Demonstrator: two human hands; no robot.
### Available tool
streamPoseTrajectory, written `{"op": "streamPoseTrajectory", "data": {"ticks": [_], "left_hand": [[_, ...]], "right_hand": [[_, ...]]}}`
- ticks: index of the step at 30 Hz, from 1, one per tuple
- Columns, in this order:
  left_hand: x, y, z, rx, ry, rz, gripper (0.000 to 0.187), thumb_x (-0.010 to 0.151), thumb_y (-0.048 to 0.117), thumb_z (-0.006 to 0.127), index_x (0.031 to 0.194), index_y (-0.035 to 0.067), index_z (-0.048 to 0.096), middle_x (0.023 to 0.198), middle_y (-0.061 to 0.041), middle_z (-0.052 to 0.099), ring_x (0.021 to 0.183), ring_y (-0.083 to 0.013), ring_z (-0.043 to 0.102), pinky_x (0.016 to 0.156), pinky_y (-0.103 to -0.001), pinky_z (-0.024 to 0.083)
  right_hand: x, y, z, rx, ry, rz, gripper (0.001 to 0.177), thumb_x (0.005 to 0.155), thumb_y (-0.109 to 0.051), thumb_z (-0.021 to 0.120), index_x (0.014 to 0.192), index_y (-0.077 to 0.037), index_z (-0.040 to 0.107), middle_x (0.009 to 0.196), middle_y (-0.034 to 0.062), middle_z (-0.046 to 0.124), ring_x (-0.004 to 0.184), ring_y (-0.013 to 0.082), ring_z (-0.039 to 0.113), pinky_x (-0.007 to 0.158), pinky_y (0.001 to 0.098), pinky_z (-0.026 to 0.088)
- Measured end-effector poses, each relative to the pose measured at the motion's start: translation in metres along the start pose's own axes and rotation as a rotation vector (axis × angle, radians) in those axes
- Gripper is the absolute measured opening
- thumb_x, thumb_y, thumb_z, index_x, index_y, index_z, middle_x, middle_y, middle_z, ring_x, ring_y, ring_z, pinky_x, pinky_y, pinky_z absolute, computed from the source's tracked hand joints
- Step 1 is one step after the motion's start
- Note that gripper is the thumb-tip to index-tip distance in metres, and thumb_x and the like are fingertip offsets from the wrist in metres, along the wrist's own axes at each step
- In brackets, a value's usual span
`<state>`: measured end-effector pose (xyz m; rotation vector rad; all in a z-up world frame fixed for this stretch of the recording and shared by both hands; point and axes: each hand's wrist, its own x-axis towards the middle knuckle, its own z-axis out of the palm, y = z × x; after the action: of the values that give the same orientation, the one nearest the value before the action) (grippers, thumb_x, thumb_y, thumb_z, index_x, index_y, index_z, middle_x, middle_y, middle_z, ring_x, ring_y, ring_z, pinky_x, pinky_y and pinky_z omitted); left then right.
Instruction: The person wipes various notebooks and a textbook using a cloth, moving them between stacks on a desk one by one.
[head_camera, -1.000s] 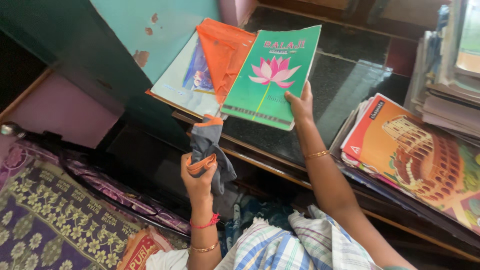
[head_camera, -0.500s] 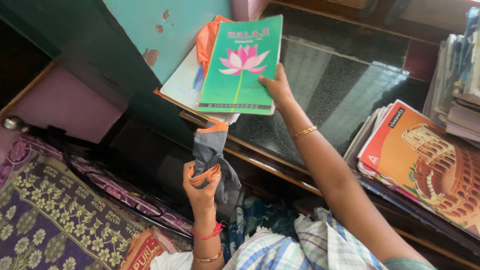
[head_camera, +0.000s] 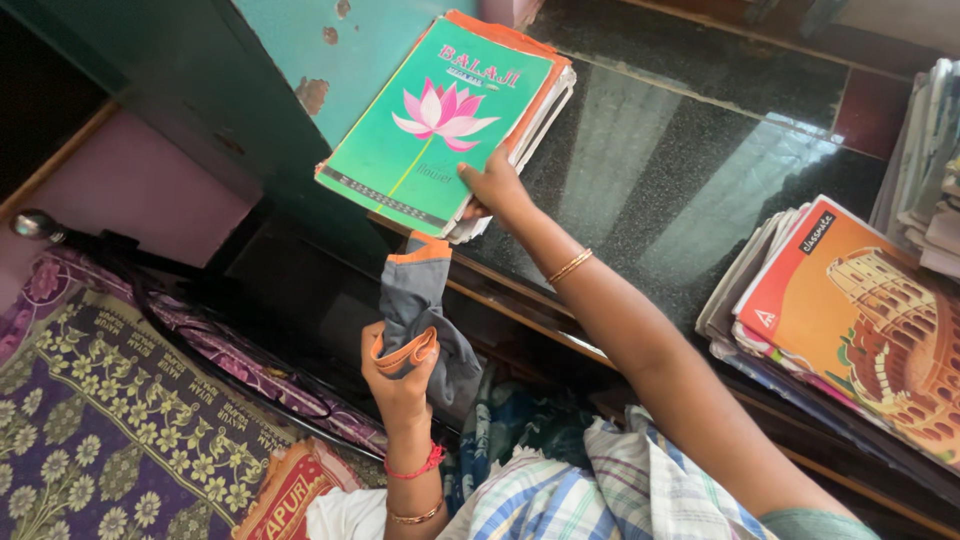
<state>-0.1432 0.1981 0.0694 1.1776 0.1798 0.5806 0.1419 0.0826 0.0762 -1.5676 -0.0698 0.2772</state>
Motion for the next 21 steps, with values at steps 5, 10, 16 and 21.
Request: {"op": "streamPoseTrajectory", "data": {"ticks": [5,10,16,21], "left_hand": [[-0.001,0.0,0.01,0.016,-0.013,-0.024,0.04,0.077,-0.004,0.077,0.11,0.003,0.056,0.098,-0.004,0.065,0.088,-0.0087,0.064,0.084,-0.025,0.052],[-0.009,-0.008,0.023,0.054,-0.085,-0.02,0.039,0.077,-0.004,0.076,0.11,0.004,0.056,0.101,-0.004,0.065,0.092,-0.0088,0.064,0.086,-0.025,0.053],[-0.016,-0.033,0.05,0.148,-0.127,-0.008,0.039,0.076,-0.004,0.077,0.109,0.003,0.058,0.1,-0.004,0.065,0.092,-0.01,0.064,0.087,-0.025,0.052],[-0.027,-0.051,0.098,0.204,-0.38,0.099,0.04,0.078,0.0,0.08,0.112,0.001,0.059,0.103,-0.004,0.065,0.096,-0.0094,0.062,0.089,-0.026,0.051]], "right_hand": [[-0.001,-0.005,-0.025,-0.322,-0.072,0.05,0.095,0.098,-0.027,0.069,0.151,0.008,-0.003,0.066,0.0105,0.067,0.046,0.0193,0.063,0.038,0.0309,0.049],[-0.053,-0.019,-0.062,-0.476,-0.112,0.024,0.093,0.097,-0.032,0.064,0.161,-0.009,0.001,0.066,0.0083,0.07,0.045,0.0174,0.066,0.042,0.0323,0.054],[-0.243,-0.017,-0.165,-0.533,-0.128,-0.21,0.061,0.095,-0.023,0.065,0.152,-0.016,0.045,0.062,0.007,0.067,0.051,0.0151,0.067,0.053,0.0317,0.055],[-0.361,0.004,-0.28,-0.933,0.465,-0.394,0.043,0.089,-0.024,0.077,0.128,-0.009,0.068,0.077,0.0098,0.071,0.063,0.0197,0.068,0.063,0.0355,0.053]]}}
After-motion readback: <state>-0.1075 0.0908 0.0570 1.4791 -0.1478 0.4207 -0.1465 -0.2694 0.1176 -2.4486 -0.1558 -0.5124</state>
